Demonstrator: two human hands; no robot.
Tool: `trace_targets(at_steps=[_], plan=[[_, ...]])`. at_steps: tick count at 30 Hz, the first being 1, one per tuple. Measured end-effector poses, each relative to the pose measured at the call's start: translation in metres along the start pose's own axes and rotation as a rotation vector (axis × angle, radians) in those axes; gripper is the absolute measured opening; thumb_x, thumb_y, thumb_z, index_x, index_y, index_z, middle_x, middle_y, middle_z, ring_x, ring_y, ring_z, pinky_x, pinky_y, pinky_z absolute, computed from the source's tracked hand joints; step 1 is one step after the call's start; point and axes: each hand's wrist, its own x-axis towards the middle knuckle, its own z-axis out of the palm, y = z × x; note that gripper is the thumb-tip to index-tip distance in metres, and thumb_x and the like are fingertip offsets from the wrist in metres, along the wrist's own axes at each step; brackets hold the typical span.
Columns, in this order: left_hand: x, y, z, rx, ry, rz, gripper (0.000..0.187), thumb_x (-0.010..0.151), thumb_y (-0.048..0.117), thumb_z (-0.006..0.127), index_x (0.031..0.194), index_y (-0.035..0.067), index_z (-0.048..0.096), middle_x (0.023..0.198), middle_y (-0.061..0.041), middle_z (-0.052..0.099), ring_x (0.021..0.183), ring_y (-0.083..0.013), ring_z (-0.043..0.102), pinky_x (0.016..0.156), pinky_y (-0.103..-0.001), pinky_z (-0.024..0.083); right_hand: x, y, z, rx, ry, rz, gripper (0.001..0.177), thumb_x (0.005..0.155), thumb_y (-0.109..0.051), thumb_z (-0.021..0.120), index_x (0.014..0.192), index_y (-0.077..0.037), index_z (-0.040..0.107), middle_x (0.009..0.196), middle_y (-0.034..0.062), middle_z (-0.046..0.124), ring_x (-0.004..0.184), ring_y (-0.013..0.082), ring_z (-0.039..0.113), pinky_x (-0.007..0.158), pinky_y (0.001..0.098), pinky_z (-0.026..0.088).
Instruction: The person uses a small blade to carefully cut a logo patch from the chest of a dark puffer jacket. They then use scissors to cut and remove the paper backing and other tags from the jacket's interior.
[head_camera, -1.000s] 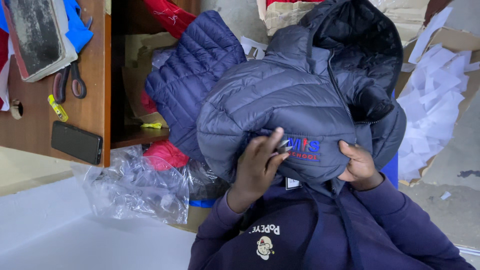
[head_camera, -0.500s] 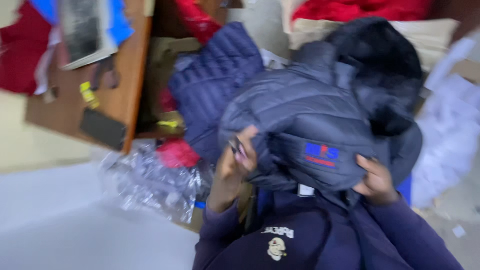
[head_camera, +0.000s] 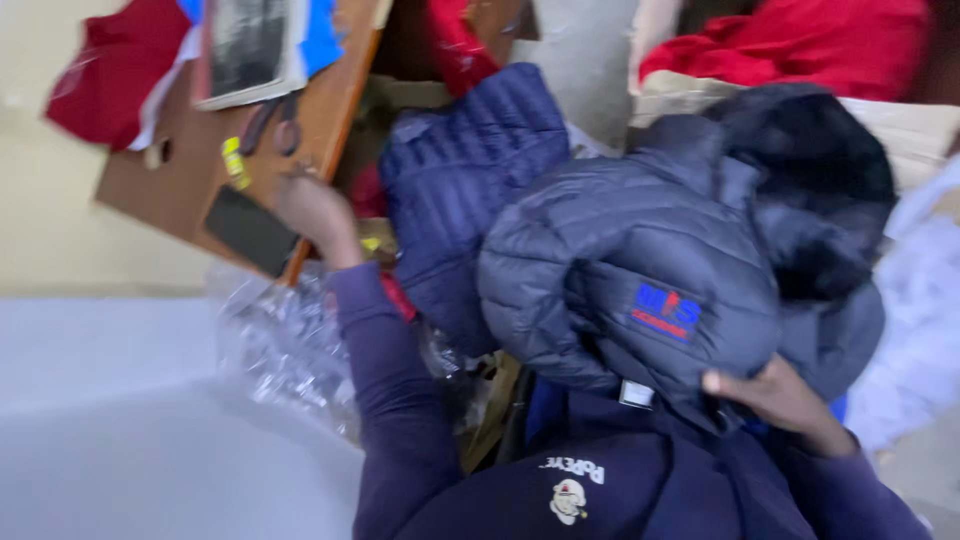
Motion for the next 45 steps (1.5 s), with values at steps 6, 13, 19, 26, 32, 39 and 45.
trace_targets(at_steps=[6, 13, 19, 26, 32, 39, 45], plan=[[0.002, 0.067, -0.112, -0.309, -0.030, 0.095, 0.025, 0.113, 0.021, 0.065, 0.129, 0.004, 0.072, 0.117, -0.019, 0.065, 0.105, -0.0403, 0.067, 0.089, -0.047, 0.054, 0.015, -0.041, 0.034, 0.551, 0.078, -0.463, 0.034, 0.105, -0.011, 0.058, 0.135, 0.004, 0.066, 0.112, 0.0224, 0.076, 0.111, 0.0367, 0.074, 0.093, 0.0562, 0.061], [-0.164, 0.214, -0.328, -1.507, -0.676, 0.459, 0.041, 0.093, 0.042, 0.078, 0.125, 0.016, 0.075, 0.118, -0.009, 0.072, 0.110, -0.0331, 0.073, 0.097, -0.044, 0.059, 0.032, -0.071, 0.012, 0.101, 0.019, -0.549, 0.037, 0.108, -0.021, 0.053, 0.133, 0.001, 0.069, 0.121, 0.0198, 0.075, 0.117, 0.0281, 0.067, 0.100, 0.0569, 0.055], [-0.256, 0.251, -0.219, -1.262, -0.787, 0.540, 0.056, 0.079, -0.010, 0.065, 0.135, -0.003, 0.066, 0.120, -0.026, 0.071, 0.117, -0.0445, 0.068, 0.105, -0.050, 0.055, -0.014, -0.138, -0.006, -0.376, -0.016, -0.709, 0.067, 0.104, -0.054, 0.044, 0.132, 0.002, 0.069, 0.129, 0.0231, 0.073, 0.131, 0.0426, 0.064, 0.106, 0.0607, 0.048], [-0.256, 0.220, -0.222, -1.724, -1.023, -0.459, 0.074, 0.077, -0.010, 0.056, 0.151, -0.003, 0.052, 0.133, -0.027, 0.062, 0.129, -0.0334, 0.059, 0.114, -0.050, 0.045, -0.067, -0.129, -0.018, -0.985, 0.056, -0.518, 0.053, 0.088, -0.054, 0.072, 0.104, -0.003, 0.075, 0.088, 0.0256, 0.076, 0.090, 0.0468, 0.074, 0.087, 0.0572, 0.058], [-0.353, 0.229, -0.194, -2.004, -1.279, -0.967, 0.067, 0.083, -0.023, 0.061, 0.144, 0.003, 0.055, 0.137, -0.020, 0.067, 0.125, -0.0314, 0.064, 0.109, -0.049, 0.052, -0.077, -0.202, 0.024, -0.747, -0.119, -0.413, 0.039, 0.106, -0.039, 0.047, 0.107, -0.013, 0.076, 0.085, 0.0237, 0.082, 0.089, 0.0475, 0.078, 0.081, 0.0541, 0.062], [-0.333, 0.220, -0.172, -2.097, -1.637, -0.346, 0.040, 0.085, 0.010, 0.084, 0.123, 0.000, 0.076, 0.122, -0.016, 0.075, 0.113, -0.0273, 0.070, 0.105, -0.049, 0.056, 0.061, -0.142, 0.069, -0.189, -0.231, -0.684, 0.032, 0.103, -0.017, 0.063, 0.131, -0.002, 0.066, 0.135, 0.0237, 0.066, 0.132, 0.0407, 0.057, 0.108, 0.0560, 0.047], [-0.160, 0.207, -0.308, -1.609, -1.497, 0.731, 0.106, 0.076, 0.043, 0.092, 0.157, -0.006, 0.043, 0.157, -0.037, 0.042, 0.145, -0.0559, 0.041, 0.119, -0.068, 0.036, 0.105, -0.066, 0.073, 0.023, -0.227, -0.583, 0.015, 0.083, -0.006, 0.082, 0.098, -0.006, 0.080, 0.104, 0.0075, 0.083, 0.103, 0.0206, 0.073, 0.093, 0.0397, 0.059]])
